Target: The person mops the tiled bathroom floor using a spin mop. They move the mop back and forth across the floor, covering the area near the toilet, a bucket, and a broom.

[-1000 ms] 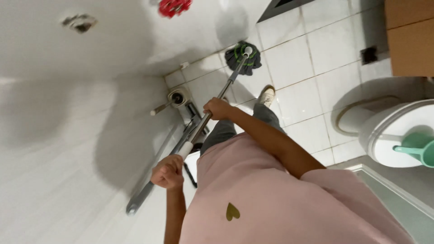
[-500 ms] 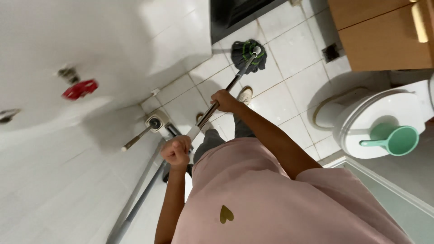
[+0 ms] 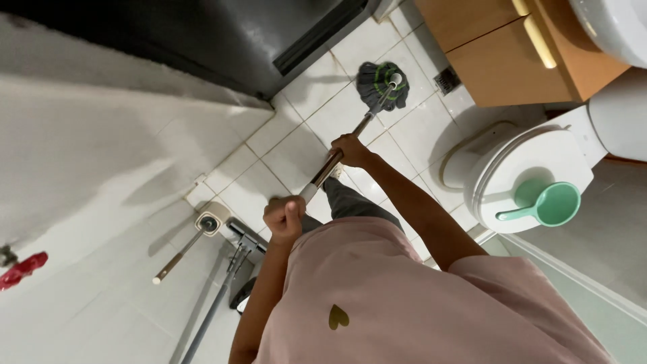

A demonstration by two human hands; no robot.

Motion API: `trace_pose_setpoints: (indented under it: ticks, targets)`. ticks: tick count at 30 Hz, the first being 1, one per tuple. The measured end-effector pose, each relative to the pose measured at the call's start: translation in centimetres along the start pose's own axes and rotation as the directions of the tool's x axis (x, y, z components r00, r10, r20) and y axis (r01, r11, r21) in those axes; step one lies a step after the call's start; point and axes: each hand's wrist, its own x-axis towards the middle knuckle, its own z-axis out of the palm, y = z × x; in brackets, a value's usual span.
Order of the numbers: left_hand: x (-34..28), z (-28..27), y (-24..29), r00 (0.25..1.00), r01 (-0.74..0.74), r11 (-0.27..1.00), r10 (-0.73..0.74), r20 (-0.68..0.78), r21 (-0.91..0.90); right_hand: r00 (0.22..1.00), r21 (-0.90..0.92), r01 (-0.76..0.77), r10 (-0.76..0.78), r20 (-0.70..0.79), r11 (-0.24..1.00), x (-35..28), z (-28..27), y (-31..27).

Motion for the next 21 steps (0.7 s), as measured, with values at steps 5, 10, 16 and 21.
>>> trace_pose_setpoints:
  ticks: [5, 10, 16, 21]
  targets:
    - [0.7, 2.6, -4.8, 0.987, 0.153, 0.987, -0.156, 0.045, 0.049, 0.98, -0.142, -0.196, 0.199, 0.009, 0.97, -2.2, -1.5, 6.5]
    - [2.7, 7.7, -5.6, 0.985, 0.137, 0.988, -0.144, 0.096, 0.078, 0.861, -0.373, -0.479, 0.508, -0.024, 0.794, -5.2, -5.0, 8.3]
    - [1.6, 1.3, -3.9, 0.992, -0.034, 0.999, 0.036, 0.123, -0.016, 0.935, -0.32, -0.347, 0.296, -0.196, 0.882, -3.4, -9.2, -1.3]
    - [7.4, -3.7, 6.1, 0.982, -0.099, 0.993, 0.107, 0.157, -0.064, 0.931, -0.307, -0.09, -0.03, -0.365, 0.948, 0.6, -10.2, -11.5]
